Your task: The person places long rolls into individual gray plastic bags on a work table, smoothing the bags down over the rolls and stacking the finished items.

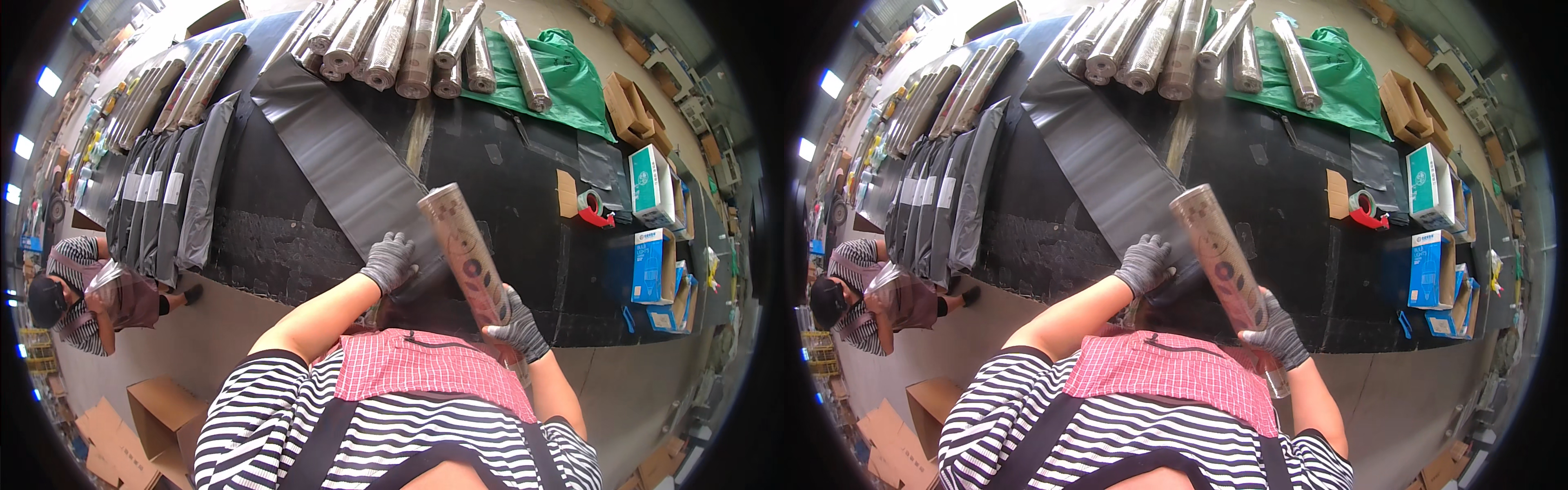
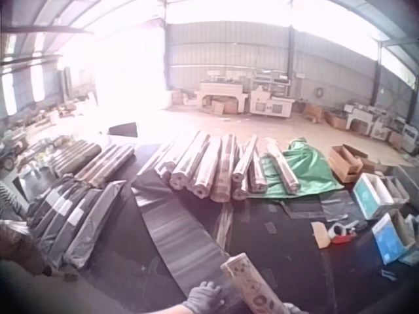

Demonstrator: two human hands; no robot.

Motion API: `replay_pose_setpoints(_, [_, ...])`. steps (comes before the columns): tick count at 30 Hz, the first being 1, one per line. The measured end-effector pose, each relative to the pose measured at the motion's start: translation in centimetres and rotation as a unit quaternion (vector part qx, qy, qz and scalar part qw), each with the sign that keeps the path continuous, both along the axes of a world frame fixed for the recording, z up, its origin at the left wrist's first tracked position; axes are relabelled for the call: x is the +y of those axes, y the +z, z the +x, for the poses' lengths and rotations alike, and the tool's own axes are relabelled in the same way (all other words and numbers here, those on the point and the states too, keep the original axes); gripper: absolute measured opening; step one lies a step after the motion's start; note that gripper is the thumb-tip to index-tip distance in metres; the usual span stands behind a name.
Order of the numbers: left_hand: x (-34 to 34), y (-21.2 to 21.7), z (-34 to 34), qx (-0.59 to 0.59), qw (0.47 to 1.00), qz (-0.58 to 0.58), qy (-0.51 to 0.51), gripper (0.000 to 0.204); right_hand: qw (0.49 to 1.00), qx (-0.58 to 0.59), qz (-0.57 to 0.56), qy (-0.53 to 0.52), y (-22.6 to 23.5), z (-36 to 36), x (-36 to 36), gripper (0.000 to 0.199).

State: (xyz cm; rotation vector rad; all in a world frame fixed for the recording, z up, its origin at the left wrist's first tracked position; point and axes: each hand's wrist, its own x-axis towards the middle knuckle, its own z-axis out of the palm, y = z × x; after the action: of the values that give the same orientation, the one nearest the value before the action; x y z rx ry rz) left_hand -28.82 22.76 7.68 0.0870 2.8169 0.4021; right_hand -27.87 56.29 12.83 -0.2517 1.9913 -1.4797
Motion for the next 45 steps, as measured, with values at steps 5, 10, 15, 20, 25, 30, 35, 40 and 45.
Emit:
replay_pose_setpoints(5, [0.5,-2.7,-0.3,-0.016,1.0,-0.027,-0.004,0.036,0.993,0.025,0.058,0.097,-0.5,0.0,1.4,0.102])
replay_pose_setpoints(10, [0.5,-2.4,0.0,0.0,0.998,0.0,0.06,0.032,0.979,0.071,0.144,0.125,-2.0,0.3,3.8,0.103])
replay_pose_setpoints(15, [1.2,-4.0,1.0,0.073,0.996,-0.051,-0.008,0.024,0.992,0.052,0.071,0.091,-3.0,0.6,4.8,0.102])
replay_pose_setpoints(20, [0.2,-3.6,0.6,0.034,0.997,0.037,0.053,0.021,0.971,0.1,0.16,0.148,-3.4,0.5,5.6,0.104])
replay_pose_setpoints(25, [-2.0,-3.0,1.5,0.027,0.964,0.198,0.176,0.021,0.944,0.156,0.215,0.194,-3.3,0.1,6.3,0.105])
replay_pose_setpoints(30, [-2.1,-1.1,1.7,0.044,0.912,0.306,0.268,0.018,0.904,0.196,0.296,0.238,-0.7,-0.4,5.4,0.105])
replay_pose_setpoints(35, [-2.3,-0.2,1.6,0.111,0.917,0.309,0.226,0.014,0.88,0.204,0.315,0.293,0.8,-1.6,3.5,0.103])
replay_pose_setpoints(40, [-2.9,1.6,2.8,0.175,0.963,0.187,0.082,0.015,0.961,-0.022,0.132,0.241,1.2,-2.9,2.1,0.097])
replay_pose_setpoints(45, [-2.0,1.3,6.3,0.323,0.875,0.127,0.336,0.064,0.957,-0.205,-0.053,0.2,0.2,-2.2,0.1,0.094])
